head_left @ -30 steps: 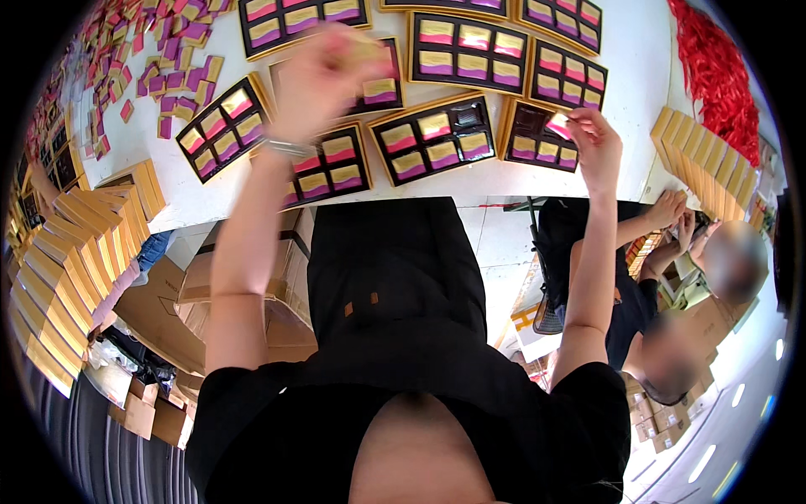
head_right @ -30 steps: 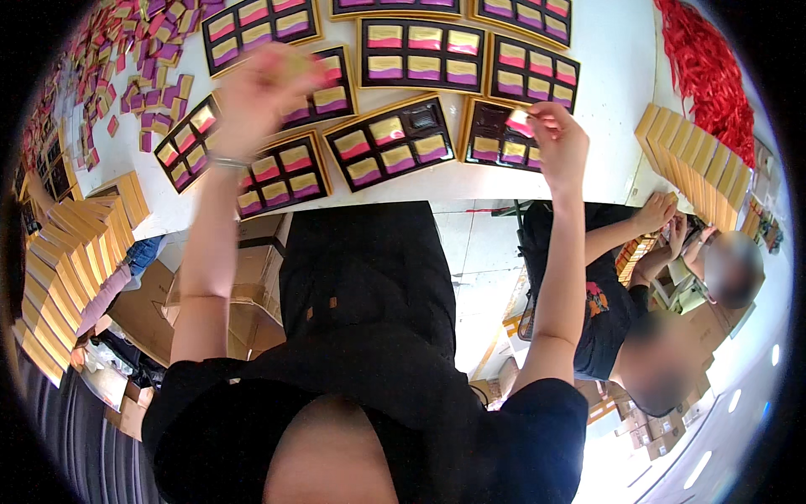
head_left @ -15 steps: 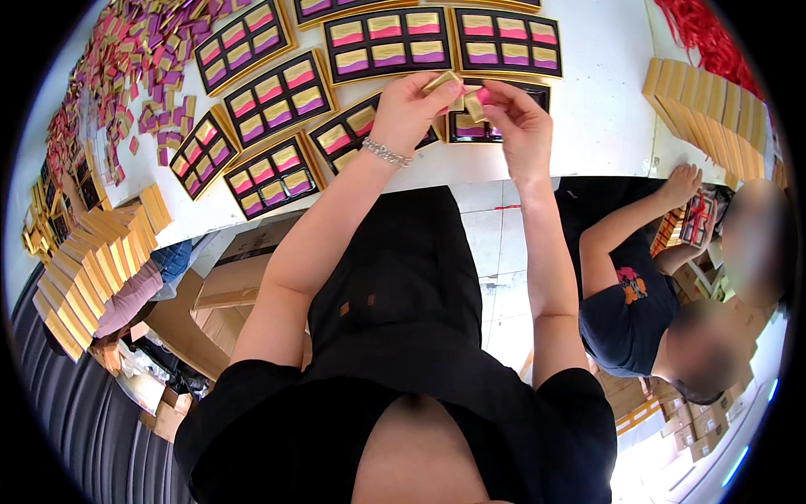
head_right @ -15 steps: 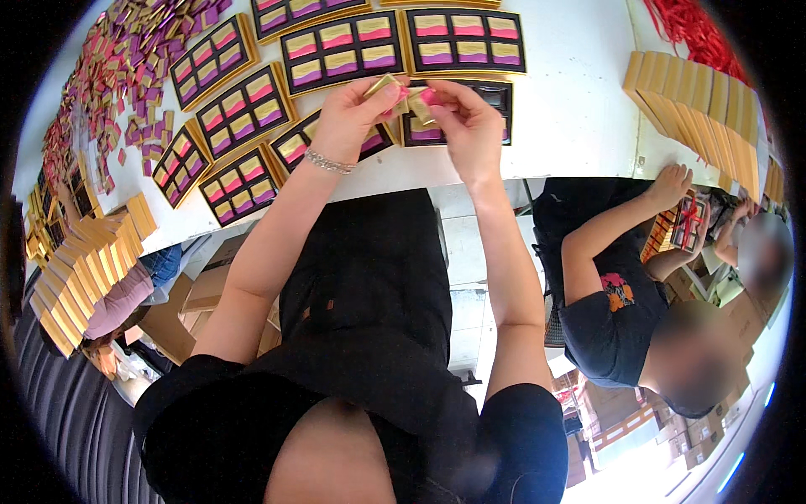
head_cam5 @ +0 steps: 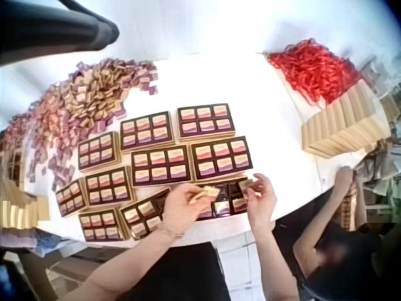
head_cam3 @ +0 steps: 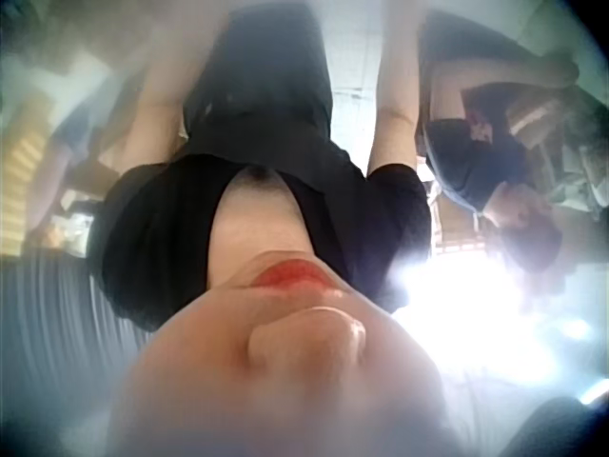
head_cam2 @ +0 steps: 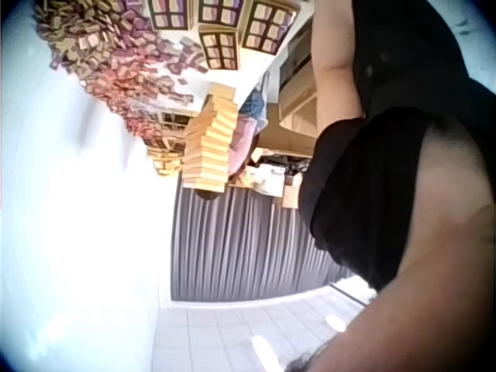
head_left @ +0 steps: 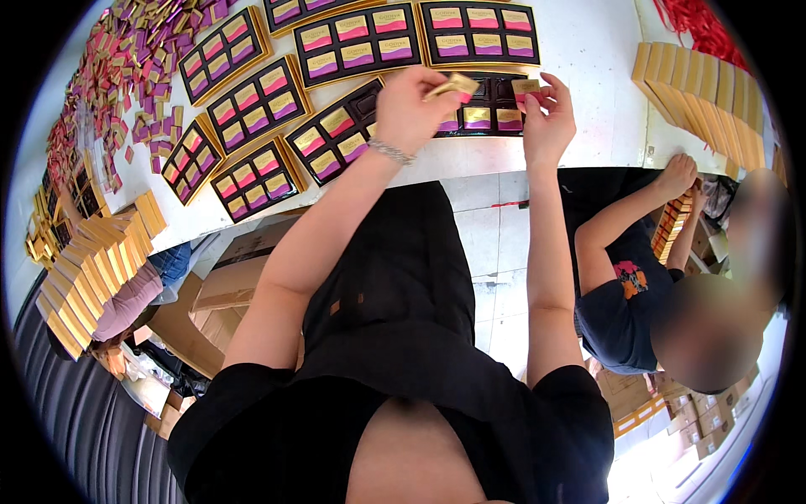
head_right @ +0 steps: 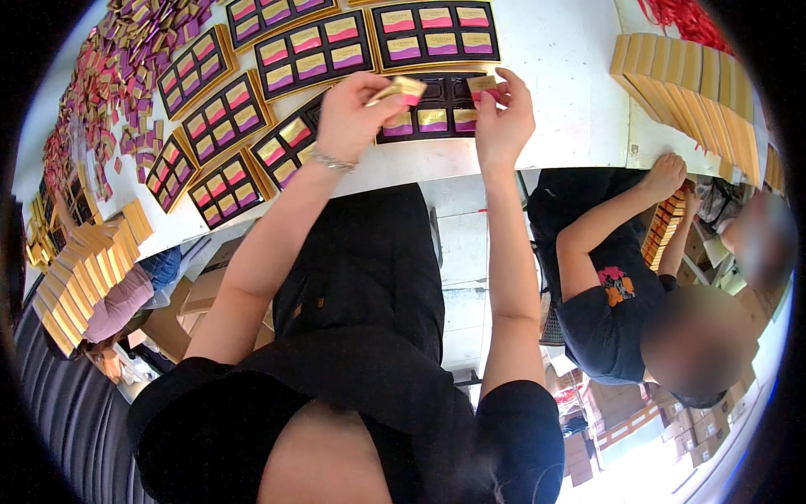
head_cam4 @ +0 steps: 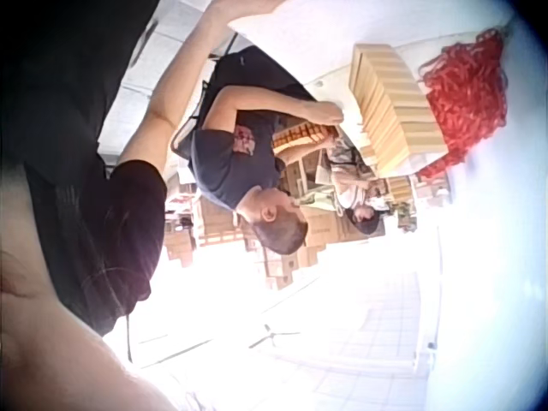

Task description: The person places small wrapped chocolate bars into the compartments of rectangular cardboard trays. They then cover the filled trays with clear plastic lids and stack them. Later, they handle dark chocolate bars, placing them into similar trays and stacking the completed units on the table.

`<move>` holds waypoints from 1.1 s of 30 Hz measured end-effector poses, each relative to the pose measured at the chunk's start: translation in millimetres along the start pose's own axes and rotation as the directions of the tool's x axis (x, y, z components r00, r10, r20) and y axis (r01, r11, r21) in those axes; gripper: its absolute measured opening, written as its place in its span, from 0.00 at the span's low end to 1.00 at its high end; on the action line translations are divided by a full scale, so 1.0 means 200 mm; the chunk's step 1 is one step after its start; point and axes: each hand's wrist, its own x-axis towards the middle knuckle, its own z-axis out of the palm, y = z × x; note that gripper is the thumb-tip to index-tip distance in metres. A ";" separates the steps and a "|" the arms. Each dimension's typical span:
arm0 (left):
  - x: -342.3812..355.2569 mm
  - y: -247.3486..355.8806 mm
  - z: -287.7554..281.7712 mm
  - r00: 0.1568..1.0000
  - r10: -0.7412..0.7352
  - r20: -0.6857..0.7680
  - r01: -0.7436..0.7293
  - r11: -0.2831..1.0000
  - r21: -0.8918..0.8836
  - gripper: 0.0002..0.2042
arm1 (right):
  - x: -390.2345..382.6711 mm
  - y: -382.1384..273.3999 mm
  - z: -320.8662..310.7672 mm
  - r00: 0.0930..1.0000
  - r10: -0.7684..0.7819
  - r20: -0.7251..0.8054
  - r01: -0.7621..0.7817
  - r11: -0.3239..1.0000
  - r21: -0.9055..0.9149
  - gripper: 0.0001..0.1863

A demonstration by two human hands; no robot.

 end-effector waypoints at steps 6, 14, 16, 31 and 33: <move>0.04 -0.03 0.19 0.821 0.556 -0.131 -0.335 0.655 0.677 0.11 | -0.02 0.01 0.04 0.990 -0.141 -0.028 0.123 0.931 -0.343 0.11; -0.06 0.08 -0.03 0.915 0.386 -0.119 -0.230 0.739 0.633 0.11 | -0.14 -0.09 0.06 0.892 -0.420 0.166 0.451 0.833 -0.320 0.14; -0.10 0.08 -0.21 0.914 0.376 -0.155 -0.179 0.715 0.676 0.12 | -0.20 -0.10 0.07 0.808 -0.492 0.325 0.582 0.752 -0.308 0.15; -0.18 -0.20 -0.42 0.659 0.743 0.117 -0.307 0.124 0.944 0.14 | -0.11 -0.07 0.07 0.615 -0.572 0.542 0.763 0.606 -0.226 0.17; -0.23 -0.21 -0.39 0.698 0.707 0.118 -0.285 0.123 0.950 0.16 | -0.12 -0.05 0.05 0.615 -0.565 0.551 0.766 0.595 -0.245 0.19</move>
